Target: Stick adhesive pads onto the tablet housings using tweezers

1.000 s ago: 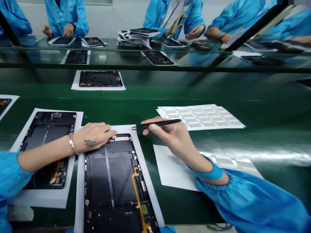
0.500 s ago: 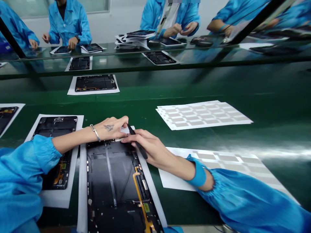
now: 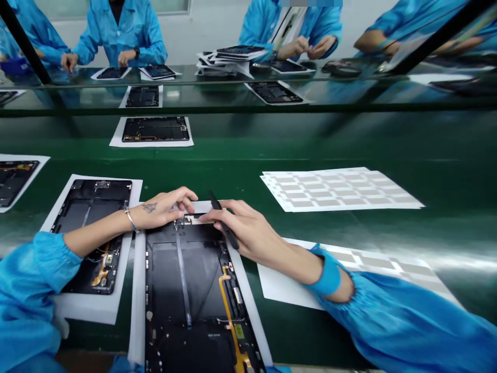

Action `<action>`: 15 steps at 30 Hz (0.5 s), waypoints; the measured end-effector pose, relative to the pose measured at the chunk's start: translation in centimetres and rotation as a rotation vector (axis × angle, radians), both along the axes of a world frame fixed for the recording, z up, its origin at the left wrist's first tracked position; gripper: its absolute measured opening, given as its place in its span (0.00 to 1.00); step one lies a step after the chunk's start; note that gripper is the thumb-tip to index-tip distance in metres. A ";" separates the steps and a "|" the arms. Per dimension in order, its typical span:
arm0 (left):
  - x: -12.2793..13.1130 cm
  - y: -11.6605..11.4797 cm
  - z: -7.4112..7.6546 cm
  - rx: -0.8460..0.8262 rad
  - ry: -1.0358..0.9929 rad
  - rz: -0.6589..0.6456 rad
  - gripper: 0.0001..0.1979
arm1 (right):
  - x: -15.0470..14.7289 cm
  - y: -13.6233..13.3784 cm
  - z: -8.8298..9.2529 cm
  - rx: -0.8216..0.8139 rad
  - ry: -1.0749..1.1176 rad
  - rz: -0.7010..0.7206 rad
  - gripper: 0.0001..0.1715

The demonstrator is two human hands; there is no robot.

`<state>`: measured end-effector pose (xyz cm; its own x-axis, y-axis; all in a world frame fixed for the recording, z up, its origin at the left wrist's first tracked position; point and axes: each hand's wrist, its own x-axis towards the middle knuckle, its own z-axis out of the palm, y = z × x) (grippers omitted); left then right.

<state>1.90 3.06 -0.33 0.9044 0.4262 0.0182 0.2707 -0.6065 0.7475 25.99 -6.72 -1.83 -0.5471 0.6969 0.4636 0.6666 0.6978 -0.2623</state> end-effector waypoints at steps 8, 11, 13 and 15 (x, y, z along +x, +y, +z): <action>-0.6 -0.4 0.5 0.384 0.285 0.192 0.21 | -1.1 1.8 -1.2 0.059 -0.193 0.167 0.22; -0.5 -0.6 0.9 0.475 0.439 0.186 0.14 | -1.2 2.2 -1.0 -0.005 -0.176 0.211 0.19; -0.5 -0.8 0.9 0.499 0.472 0.134 0.11 | -0.9 2.3 0.1 -0.089 -0.113 0.233 0.16; -0.6 -0.9 0.9 0.529 0.411 0.094 0.10 | 0.0 2.0 1.9 -0.152 -0.008 0.216 0.14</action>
